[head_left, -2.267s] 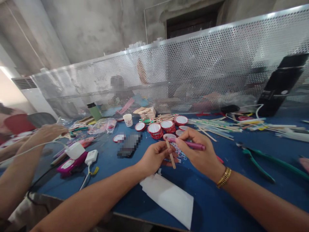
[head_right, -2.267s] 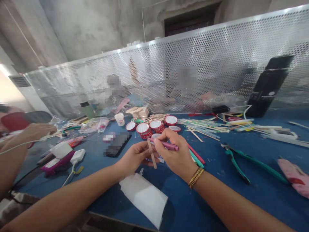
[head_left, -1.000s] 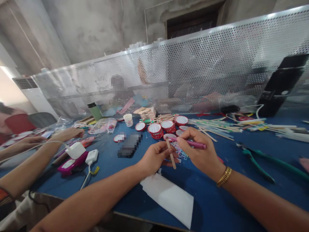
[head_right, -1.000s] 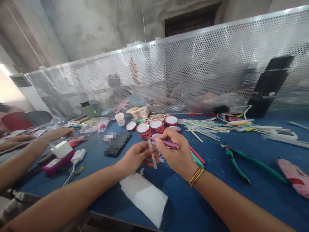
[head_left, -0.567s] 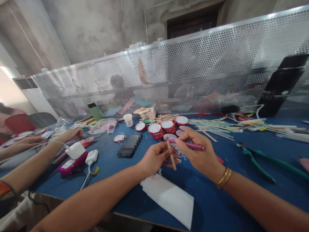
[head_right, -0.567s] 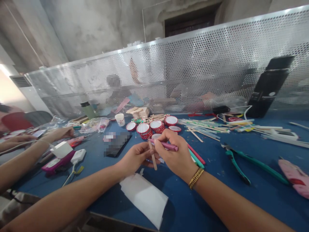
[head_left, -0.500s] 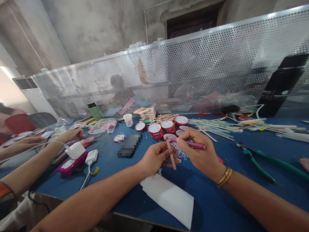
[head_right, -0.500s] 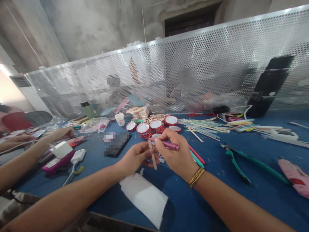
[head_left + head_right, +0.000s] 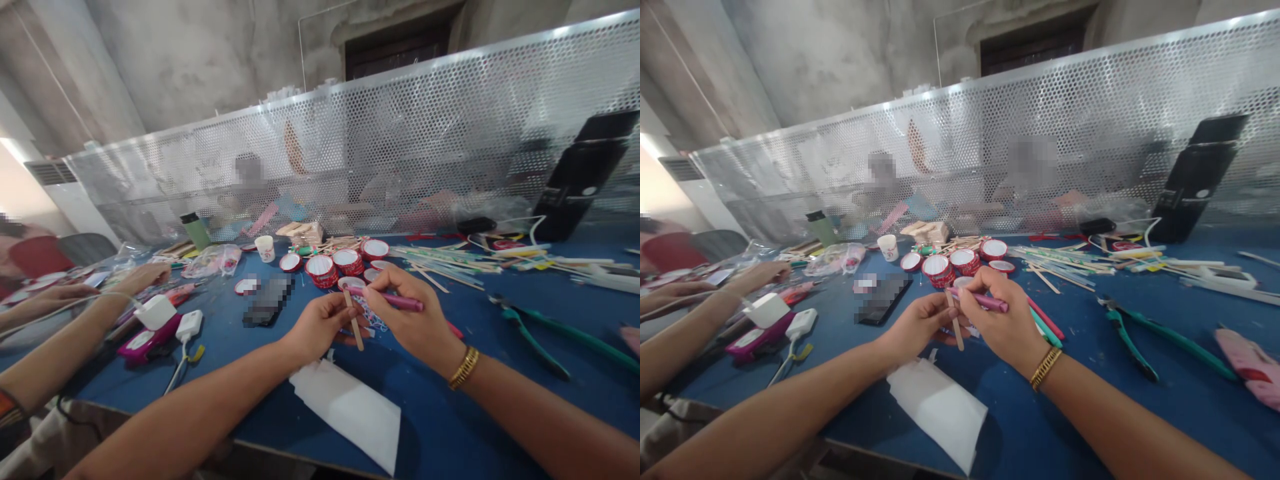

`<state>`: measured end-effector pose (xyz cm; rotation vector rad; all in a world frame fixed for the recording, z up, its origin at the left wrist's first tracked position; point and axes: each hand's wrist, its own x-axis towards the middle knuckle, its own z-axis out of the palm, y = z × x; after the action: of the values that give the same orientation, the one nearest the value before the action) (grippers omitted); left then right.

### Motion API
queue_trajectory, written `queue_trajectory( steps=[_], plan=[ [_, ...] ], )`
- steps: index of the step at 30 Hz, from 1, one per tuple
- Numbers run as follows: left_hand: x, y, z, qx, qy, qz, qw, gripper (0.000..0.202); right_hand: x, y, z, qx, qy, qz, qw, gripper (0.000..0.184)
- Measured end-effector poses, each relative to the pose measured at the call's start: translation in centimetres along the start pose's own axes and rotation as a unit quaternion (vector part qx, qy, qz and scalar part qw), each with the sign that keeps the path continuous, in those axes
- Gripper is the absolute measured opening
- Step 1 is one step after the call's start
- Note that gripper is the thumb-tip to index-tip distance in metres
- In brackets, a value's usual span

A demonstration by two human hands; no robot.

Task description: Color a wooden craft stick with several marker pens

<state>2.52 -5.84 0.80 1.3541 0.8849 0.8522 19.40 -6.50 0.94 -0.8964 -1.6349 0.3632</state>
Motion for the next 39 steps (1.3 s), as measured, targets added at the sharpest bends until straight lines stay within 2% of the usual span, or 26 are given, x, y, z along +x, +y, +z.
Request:
queue_trajectory(
  steps=[8, 13, 18, 23, 39],
  plan=[
    [-0.01, 0.01, 0.08, -0.002, 0.007, -0.005, 1.000, 0.047, 0.16, 0.10, -0.05, -0.010, 0.004, -0.004, 1.000, 0.017],
    [-0.01, -0.04, 0.05, -0.005, 0.009, -0.001, 1.000, 0.045, 0.20, -0.13, -0.19, -0.023, 0.035, -0.017, 0.999, 0.017],
    [0.04, -0.03, 0.06, -0.003, 0.001, 0.000, 1.000, 0.046, 0.03, -0.13, -0.06, -0.003, 0.001, 0.000, 1.000, 0.017],
    [0.04, 0.05, 0.13, -0.018, 0.011, -0.005, 1.000, 0.049, 0.18, -0.01, -0.12, -0.009, 0.025, -0.006, 1.000, 0.019],
    [-0.02, 0.05, 0.13, -0.021, 0.012, -0.001, 1.000, 0.044, 0.03, 0.03, -0.04, -0.014, 0.018, -0.003, 1.000, 0.017]
  ],
)
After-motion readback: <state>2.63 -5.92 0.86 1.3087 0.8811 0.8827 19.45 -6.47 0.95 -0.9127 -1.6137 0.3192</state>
